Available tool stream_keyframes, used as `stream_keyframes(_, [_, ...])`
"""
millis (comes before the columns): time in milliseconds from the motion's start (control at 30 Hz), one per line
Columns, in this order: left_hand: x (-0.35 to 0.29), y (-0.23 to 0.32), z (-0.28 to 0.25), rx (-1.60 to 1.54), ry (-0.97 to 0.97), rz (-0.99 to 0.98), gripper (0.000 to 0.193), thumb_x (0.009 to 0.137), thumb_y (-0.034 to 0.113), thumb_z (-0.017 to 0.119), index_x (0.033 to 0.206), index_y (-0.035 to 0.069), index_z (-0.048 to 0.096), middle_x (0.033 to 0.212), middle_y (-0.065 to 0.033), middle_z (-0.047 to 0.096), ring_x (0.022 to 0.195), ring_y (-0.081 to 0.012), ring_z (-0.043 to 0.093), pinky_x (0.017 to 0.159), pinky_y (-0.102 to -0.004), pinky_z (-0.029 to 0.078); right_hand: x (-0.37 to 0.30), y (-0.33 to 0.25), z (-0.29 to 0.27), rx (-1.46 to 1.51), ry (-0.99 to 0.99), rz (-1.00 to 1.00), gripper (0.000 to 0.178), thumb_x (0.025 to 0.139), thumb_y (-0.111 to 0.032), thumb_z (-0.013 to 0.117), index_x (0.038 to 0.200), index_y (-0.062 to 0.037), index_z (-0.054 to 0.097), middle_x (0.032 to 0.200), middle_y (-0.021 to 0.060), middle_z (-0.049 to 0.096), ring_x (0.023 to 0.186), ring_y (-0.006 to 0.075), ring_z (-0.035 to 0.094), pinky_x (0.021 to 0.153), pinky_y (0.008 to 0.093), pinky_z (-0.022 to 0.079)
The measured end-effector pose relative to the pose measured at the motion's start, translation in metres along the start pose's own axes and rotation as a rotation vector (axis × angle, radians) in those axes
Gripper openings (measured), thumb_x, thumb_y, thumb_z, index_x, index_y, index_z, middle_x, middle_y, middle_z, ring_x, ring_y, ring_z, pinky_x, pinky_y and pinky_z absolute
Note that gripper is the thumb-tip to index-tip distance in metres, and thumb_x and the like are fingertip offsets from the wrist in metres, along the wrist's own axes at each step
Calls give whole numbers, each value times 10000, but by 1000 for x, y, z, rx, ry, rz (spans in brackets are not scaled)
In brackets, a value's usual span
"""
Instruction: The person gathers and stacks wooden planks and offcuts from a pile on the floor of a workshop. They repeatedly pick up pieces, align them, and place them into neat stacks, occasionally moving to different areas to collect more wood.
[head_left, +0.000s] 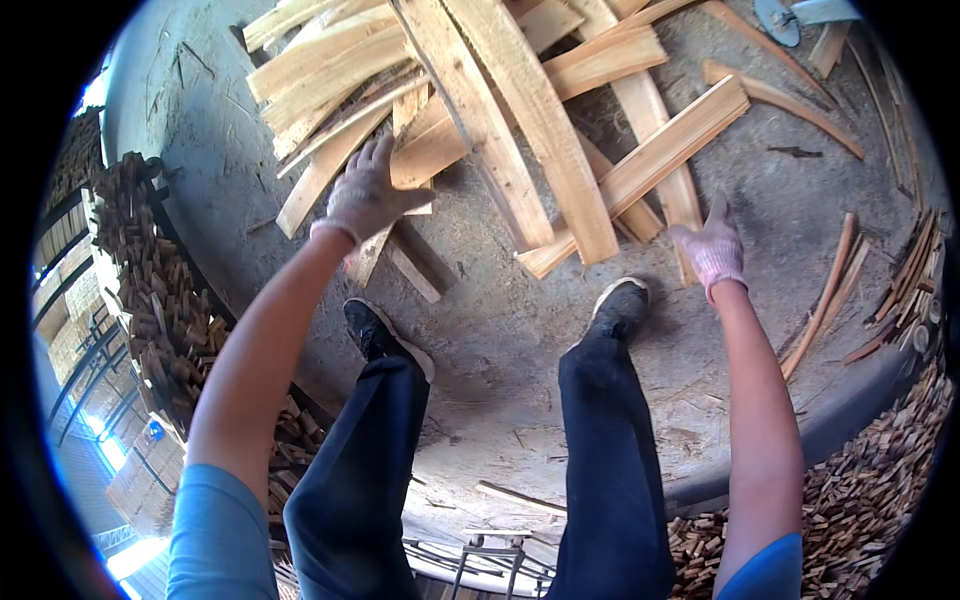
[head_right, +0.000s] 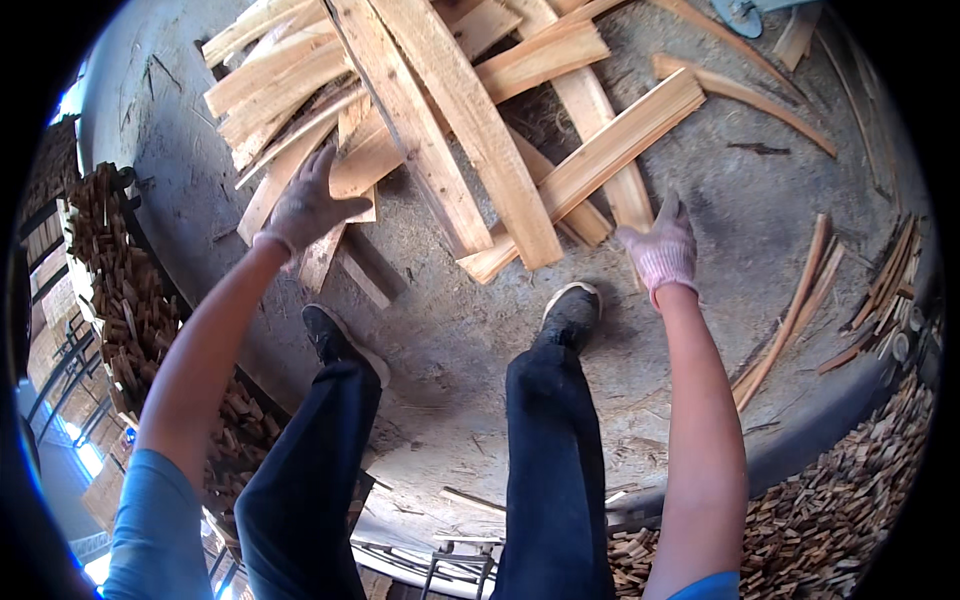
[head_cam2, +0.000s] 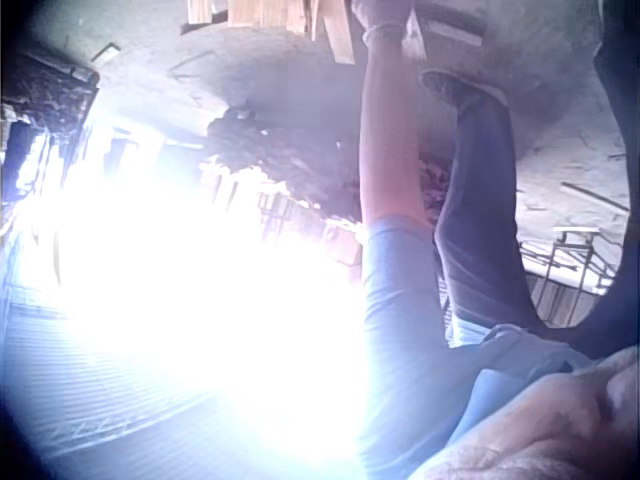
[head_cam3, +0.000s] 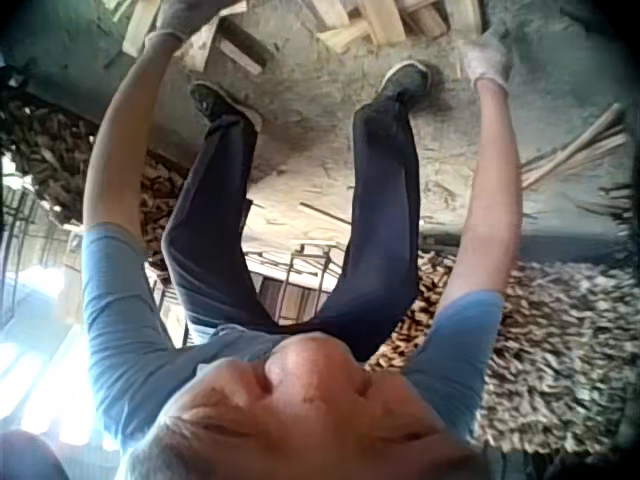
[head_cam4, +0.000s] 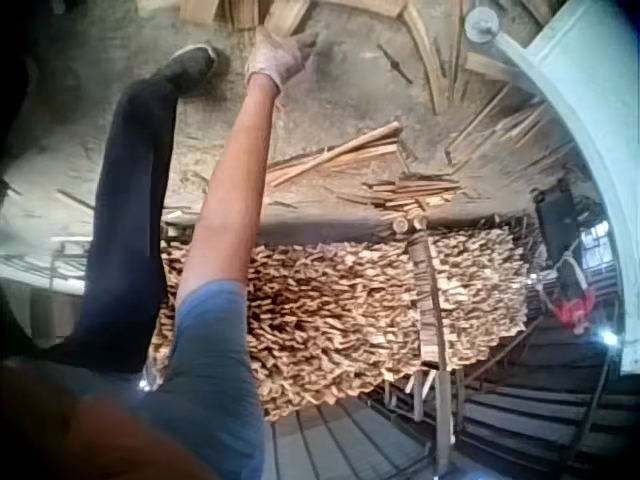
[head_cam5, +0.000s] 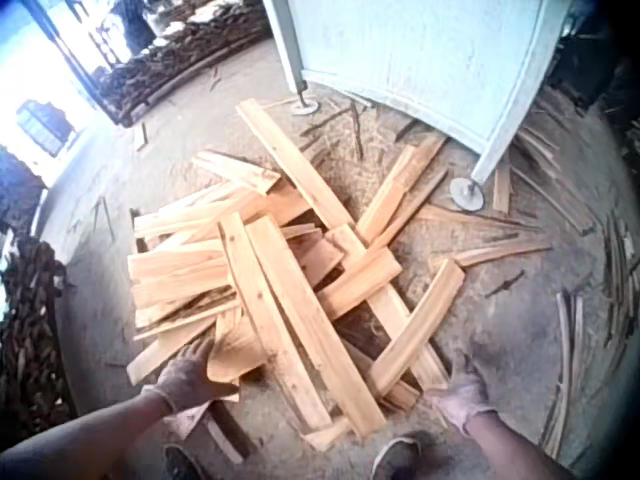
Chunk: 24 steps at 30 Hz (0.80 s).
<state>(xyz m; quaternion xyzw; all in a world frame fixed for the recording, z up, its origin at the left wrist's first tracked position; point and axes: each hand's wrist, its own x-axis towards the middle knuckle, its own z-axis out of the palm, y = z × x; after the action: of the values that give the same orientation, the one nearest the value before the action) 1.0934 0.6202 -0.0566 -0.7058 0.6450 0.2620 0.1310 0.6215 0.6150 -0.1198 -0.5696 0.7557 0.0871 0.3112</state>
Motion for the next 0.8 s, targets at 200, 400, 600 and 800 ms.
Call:
stream_keyframes(200, [18, -8, 24, 54, -141, -178, 1128, 716, 419, 839, 1554, -38, 237, 1379, -285, 549, 1252, -400, 578, 1050, -435, 475, -4, -55, 39, -87, -58, 213, 916, 731, -335, 827, 1467, -20, 384, 1384, 292, 512, 1266, 429, 553, 1049, 449, 489])
stream_keyframes(400, [7, 7, 10, -126, -274, -208, 902, 727, 390, 823, 1471, 62, 433, 1196, -204, 684, 1122, -337, 665, 970, -416, 544, -7, -53, 35, 331, -379, 193, 599, 781, -265, 846, 1218, 47, 582, 1132, 206, 685, 1020, 276, 672, 894, 365, 537])
stream_keyframes(600, [-3, -12, 49, -635, -771, -206, 936, 903, 655, 631, 1461, -68, 430, 1359, -278, 579, 1244, -329, 587, 1044, -397, 493, -57, -95, 57, 200, -300, -59, 565, 831, -395, 772, 1169, 36, 635, 1142, 250, 682, 1078, 334, 651, 967, 401, 491])
stream_keyframes(800, [-1, 24, 60, -898, -574, -193, 1058, 863, 696, 637, 1504, -89, 335, 1497, -292, 437, 1437, -369, 390, 1200, -428, 297, -18, -106, 58, 425, -232, 147, 861, 857, -654, 655, 1331, 59, 566, 1335, 319, 588, 1285, 423, 550, 1055, 433, 435])
